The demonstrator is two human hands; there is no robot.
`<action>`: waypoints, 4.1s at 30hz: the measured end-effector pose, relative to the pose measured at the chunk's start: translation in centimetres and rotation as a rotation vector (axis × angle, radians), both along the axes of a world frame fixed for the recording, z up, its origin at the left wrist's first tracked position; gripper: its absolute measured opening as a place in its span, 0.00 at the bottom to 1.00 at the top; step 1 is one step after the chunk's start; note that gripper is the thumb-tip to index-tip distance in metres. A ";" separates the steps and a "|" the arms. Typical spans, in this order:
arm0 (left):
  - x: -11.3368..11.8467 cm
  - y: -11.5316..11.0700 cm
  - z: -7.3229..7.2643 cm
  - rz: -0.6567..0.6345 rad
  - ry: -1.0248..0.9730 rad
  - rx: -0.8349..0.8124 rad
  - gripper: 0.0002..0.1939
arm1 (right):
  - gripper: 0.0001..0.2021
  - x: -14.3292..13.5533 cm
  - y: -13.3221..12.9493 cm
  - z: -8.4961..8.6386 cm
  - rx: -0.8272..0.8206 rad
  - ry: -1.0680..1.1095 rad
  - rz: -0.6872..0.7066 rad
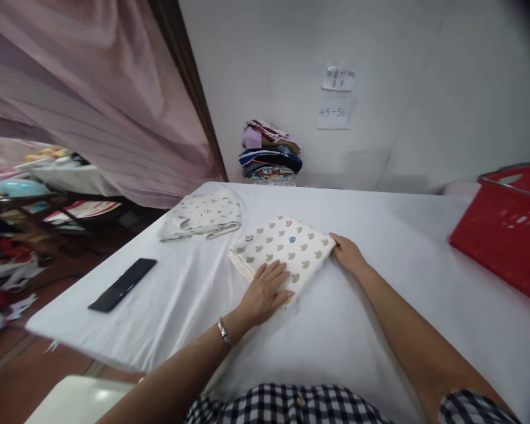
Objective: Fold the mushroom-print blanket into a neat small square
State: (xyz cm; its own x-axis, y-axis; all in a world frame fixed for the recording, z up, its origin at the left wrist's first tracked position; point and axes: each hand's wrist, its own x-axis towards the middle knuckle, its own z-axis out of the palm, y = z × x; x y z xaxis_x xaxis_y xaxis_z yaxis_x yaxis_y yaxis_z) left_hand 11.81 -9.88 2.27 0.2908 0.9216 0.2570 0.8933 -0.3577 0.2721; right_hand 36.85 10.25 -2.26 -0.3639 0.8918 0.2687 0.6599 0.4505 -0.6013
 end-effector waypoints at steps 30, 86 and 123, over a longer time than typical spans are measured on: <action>-11.0 4.3 -0.9 0.863 -0.820 -0.031 0.16 | 0.26 -7.9 -13.7 3.5 -0.030 -0.139 0.813; -11.9 1.0 -0.2 0.125 0.100 0.298 0.12 | 0.11 -10.2 -15.4 3.7 0.268 0.004 0.596; -3.2 4.1 -2.2 0.414 0.094 0.184 0.24 | 0.22 -8.6 -5.6 4.8 0.187 -0.312 0.222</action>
